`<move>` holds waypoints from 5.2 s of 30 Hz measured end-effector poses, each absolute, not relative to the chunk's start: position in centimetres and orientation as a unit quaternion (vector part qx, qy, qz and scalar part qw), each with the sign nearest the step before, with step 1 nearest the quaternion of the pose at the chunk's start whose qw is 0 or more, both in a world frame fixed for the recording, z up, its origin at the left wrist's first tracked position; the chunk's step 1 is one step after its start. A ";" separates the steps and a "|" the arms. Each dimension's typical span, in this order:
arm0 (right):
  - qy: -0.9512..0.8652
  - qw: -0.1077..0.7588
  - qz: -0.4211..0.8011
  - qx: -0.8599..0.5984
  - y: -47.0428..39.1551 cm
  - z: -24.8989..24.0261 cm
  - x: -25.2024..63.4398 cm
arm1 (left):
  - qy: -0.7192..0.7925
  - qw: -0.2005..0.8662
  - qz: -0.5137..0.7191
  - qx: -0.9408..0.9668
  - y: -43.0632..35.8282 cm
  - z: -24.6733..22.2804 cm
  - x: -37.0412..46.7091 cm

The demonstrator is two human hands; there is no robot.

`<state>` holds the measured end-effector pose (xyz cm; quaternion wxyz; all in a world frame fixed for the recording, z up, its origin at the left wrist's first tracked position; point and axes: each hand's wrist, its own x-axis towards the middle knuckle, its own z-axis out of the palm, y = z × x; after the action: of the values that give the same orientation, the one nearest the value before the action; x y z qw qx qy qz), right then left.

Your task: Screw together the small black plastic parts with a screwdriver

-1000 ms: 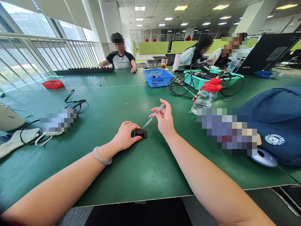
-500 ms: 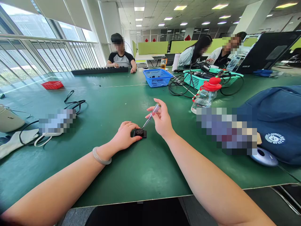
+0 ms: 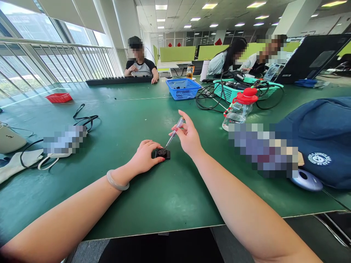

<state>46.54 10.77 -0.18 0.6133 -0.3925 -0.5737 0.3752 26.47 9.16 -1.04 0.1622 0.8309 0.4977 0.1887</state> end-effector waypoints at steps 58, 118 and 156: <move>-0.464 0.616 0.420 -0.479 12.0 -1.5 47.2 | 0.484 0.174 0.197 0.834 9.3 -1.3 26.3; -0.385 0.569 0.570 -0.450 12.1 -0.9 47.8 | 0.471 0.182 0.138 0.852 8.9 -0.8 26.4; -0.421 0.593 0.554 -0.405 12.2 -1.1 48.3 | 0.470 0.190 0.134 0.852 8.9 -0.7 26.5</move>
<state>48.31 12.16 -1.06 0.5933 -0.4048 -0.4212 0.5539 26.48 8.89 -0.71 0.1897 0.8516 0.4699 0.1342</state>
